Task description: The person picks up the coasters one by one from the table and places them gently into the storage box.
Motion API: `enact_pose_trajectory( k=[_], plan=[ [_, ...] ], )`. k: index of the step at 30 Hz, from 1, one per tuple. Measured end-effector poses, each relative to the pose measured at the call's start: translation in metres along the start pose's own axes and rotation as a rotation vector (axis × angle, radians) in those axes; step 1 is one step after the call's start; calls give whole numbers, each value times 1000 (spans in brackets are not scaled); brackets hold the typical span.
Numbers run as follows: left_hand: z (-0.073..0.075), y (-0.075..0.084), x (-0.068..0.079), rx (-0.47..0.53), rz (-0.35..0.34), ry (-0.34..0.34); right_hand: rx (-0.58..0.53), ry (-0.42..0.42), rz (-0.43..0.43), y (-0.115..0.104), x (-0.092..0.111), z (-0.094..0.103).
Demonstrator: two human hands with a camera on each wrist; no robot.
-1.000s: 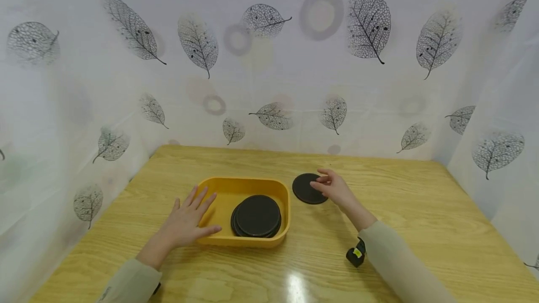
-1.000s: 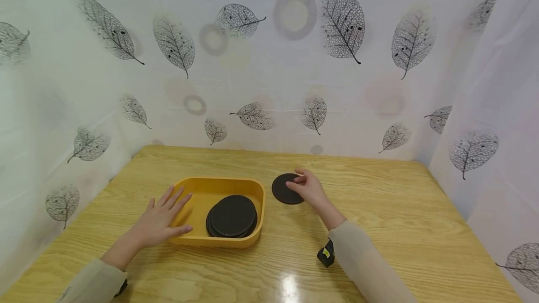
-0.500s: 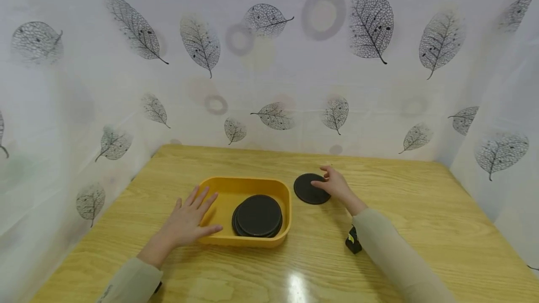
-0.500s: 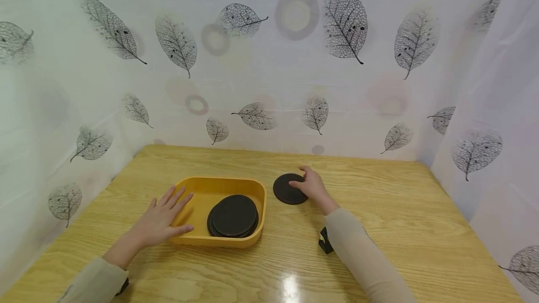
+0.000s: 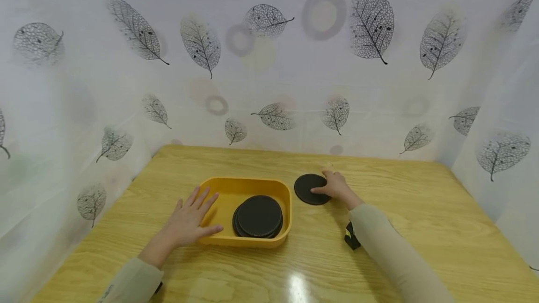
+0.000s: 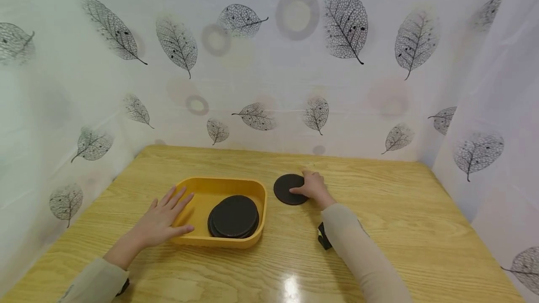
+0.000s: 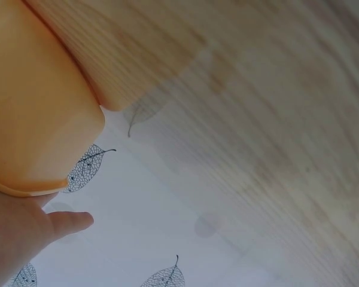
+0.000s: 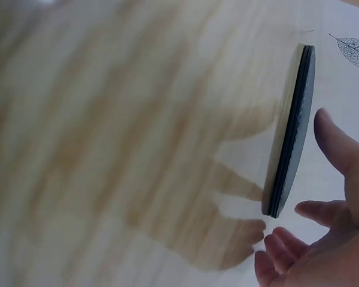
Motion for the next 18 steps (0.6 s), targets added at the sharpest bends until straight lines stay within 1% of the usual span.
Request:
enact_pose_trajectory(
  k=[5,8,12,18],
  plan=[
    [2,1,0,6,-2,2,108,-43,-29,2,1,-2],
    [2,2,0,4,-1,2,140,-54,-33,2,2,-2],
    [2,1,0,-1,-3,8,133,-55,-50,3,2,-2],
    [2,0,0,4,1,9,82,-56,-96,3,0,-1]
  ],
)
Point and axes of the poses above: each hand's wrist, its own x-axis away from the middle knuckle, its own z-axis out of the back of the hand, y = z × x, the point moved 6 cm from there along -x, towards the middle knuckle, and after that the axes turned 13 degrees about y, right-handed, at the moved point
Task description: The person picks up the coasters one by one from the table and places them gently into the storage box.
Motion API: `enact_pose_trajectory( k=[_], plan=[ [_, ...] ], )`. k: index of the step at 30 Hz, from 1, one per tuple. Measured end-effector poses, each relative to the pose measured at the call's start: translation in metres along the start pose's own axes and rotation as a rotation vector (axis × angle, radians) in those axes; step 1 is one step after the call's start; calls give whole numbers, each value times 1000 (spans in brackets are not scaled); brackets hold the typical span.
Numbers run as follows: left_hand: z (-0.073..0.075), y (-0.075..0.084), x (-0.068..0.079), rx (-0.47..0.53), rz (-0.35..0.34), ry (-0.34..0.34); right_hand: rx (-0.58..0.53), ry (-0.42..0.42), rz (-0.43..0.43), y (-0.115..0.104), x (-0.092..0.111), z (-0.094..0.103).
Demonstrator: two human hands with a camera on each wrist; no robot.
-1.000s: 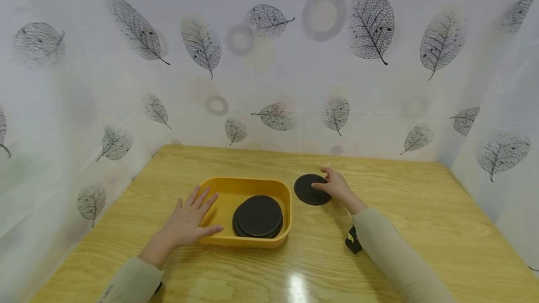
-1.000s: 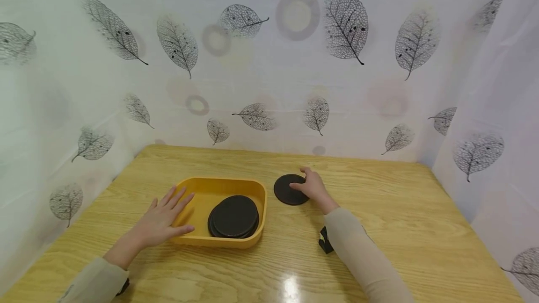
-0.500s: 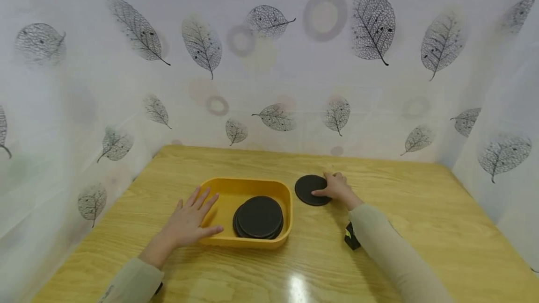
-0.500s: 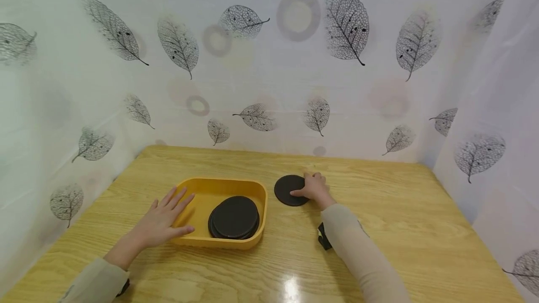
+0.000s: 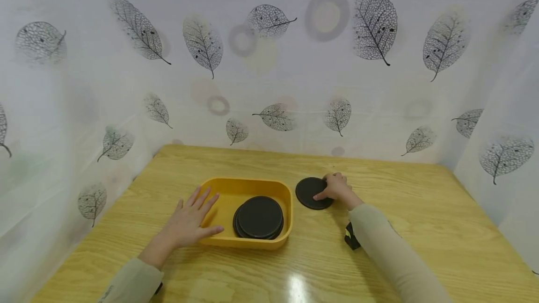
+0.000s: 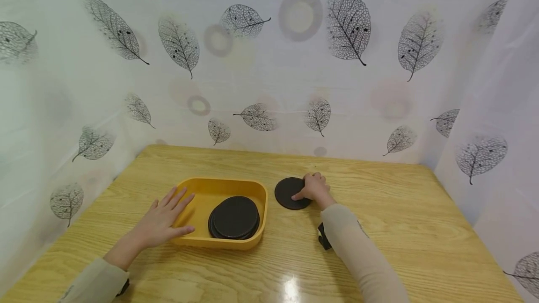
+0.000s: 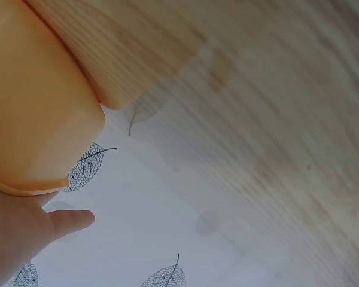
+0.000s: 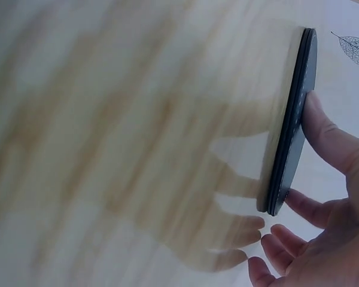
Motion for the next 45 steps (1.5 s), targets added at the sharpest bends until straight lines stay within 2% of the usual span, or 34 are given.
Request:
enact_pose_trajectory(
  k=[8,16,24,28,33,37,45],
  plan=[
    [-1,-1,1,-6,-1,-2,-2,-19,-1,-1,8,3],
    [-1,0,3,5,2,0,-235,1,36,-3,18,10],
    [0,1,1,1,-3,-6,-333,-20,82,3,30,17],
    [1,1,0,3,0,-13,-427,-61,93,6,36,22],
    [2,2,-1,-8,-12,-5,-585,-179,69,11,42,25],
    [4,3,-1,-9,-20,3,-656,-253,47,16,47,27],
    [3,3,0,-2,-23,10,-764,-270,34,18,60,31]
  ],
)
Point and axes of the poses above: each hand's wrist, its own x-axis away from the middle knuckle, its own z-axis out of the back of the hand, y = z × x, the point moved 6 cm from there along -x, towards the middle knuckle, and after that the axes turned 13 degrees about y, right-handed, at the moved point
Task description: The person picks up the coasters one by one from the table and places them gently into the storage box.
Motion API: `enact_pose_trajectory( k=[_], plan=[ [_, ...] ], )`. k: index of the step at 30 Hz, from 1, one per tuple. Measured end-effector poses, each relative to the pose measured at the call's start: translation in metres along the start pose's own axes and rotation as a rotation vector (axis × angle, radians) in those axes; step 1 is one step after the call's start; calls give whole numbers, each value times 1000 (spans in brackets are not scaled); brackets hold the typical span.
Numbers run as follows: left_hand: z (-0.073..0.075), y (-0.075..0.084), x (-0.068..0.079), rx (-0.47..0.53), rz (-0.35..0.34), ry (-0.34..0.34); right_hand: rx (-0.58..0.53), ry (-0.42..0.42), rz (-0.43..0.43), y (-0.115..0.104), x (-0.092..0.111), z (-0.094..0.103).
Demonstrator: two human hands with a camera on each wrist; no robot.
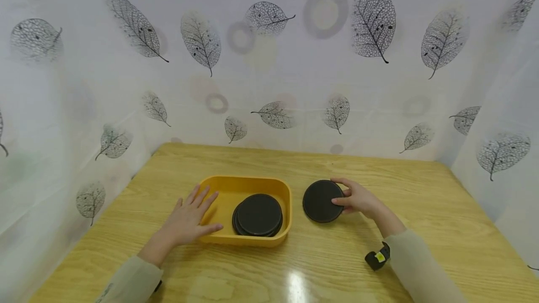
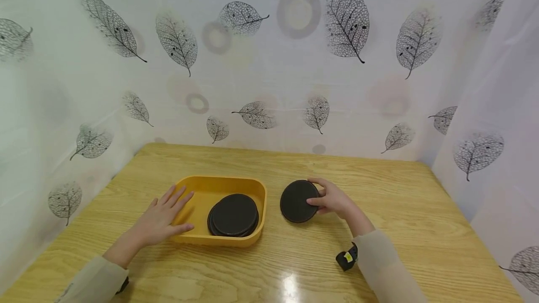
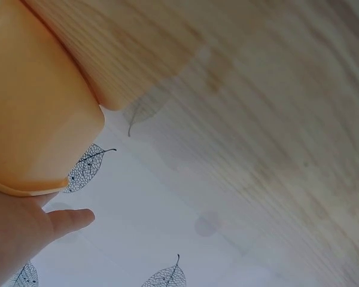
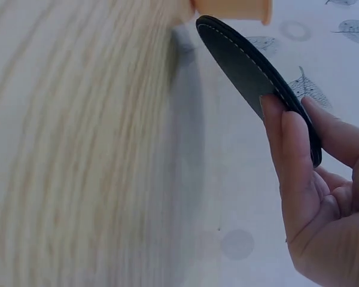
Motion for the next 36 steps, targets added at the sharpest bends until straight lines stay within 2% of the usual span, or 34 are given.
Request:
enact_pose_trajectory(
  k=[11,17,26,36],
  plan=[
    [-1,-1,0,4,7,-1,-120,45,100,-28,17,-6],
    [0,-1,0,13,3,12,-165,63,112,-46,20,-18],
    [-2,-2,-1,6,9,-20,-224,23,118,-61,9,-49],
    [-3,-3,-1,-9,7,-15,-213,-47,92,-70,-8,-93]
  ],
)
Point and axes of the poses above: each hand's wrist, its own x-axis away from the middle knuckle, its own z-axis out of the back of the hand, y = z × x, the point moved 6 cm from there along -x, towards the middle knuckle, and after that the axes turned 13 degrees about y, right-handed, at the moved point
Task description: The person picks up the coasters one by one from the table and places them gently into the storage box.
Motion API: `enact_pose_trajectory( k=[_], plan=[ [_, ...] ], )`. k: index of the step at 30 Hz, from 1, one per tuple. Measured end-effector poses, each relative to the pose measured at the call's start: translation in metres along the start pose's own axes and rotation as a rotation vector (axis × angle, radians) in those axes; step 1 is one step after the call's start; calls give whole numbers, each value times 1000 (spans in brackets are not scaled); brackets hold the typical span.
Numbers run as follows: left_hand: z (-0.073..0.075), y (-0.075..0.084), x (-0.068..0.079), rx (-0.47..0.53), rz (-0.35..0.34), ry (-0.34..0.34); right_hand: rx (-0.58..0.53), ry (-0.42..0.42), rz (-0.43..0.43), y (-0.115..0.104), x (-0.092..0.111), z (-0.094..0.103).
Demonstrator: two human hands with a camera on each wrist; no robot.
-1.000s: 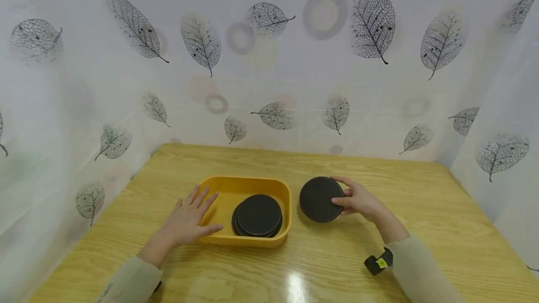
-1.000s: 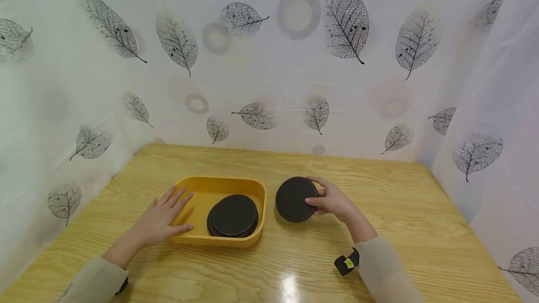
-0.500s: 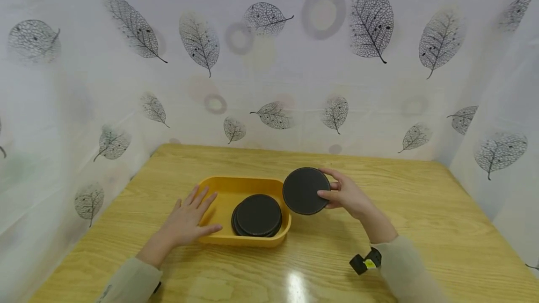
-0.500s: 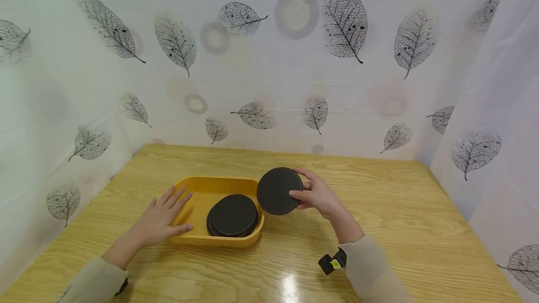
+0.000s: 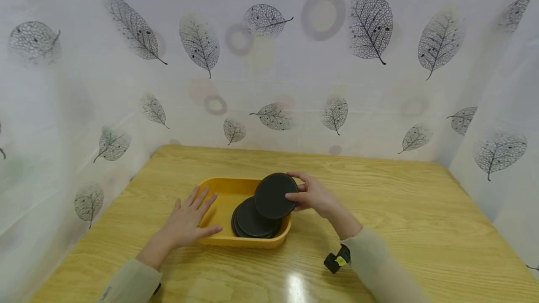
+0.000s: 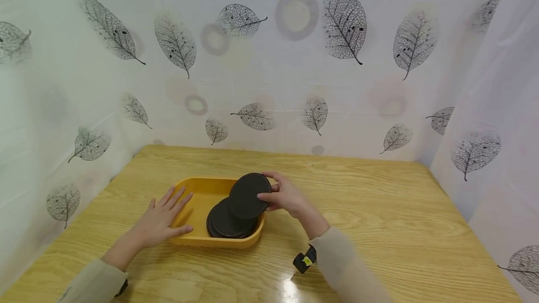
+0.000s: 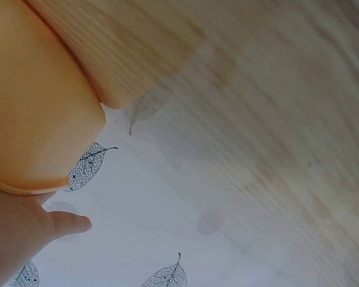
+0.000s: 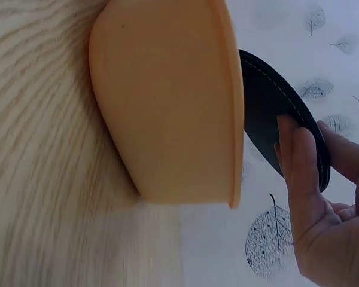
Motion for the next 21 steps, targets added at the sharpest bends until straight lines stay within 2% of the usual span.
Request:
enact_pose_trajectory(
  k=[10,21],
  plan=[
    [0,0,1,8,5,-5,3,-40,-30,4,-8,-33],
    [0,0,-1,6,6,0,51,-40,-9,6,-9,-41]
  ],
)
Point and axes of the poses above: each hand's wrist, its own x-axis away from the middle knuckle, its own z-axis out of the back of the hand, y = z × x, the point moved 6 cm from there along -x, towards the middle knuckle, and after that the axes turned 13 degrees about y, right-handed, at the moved point
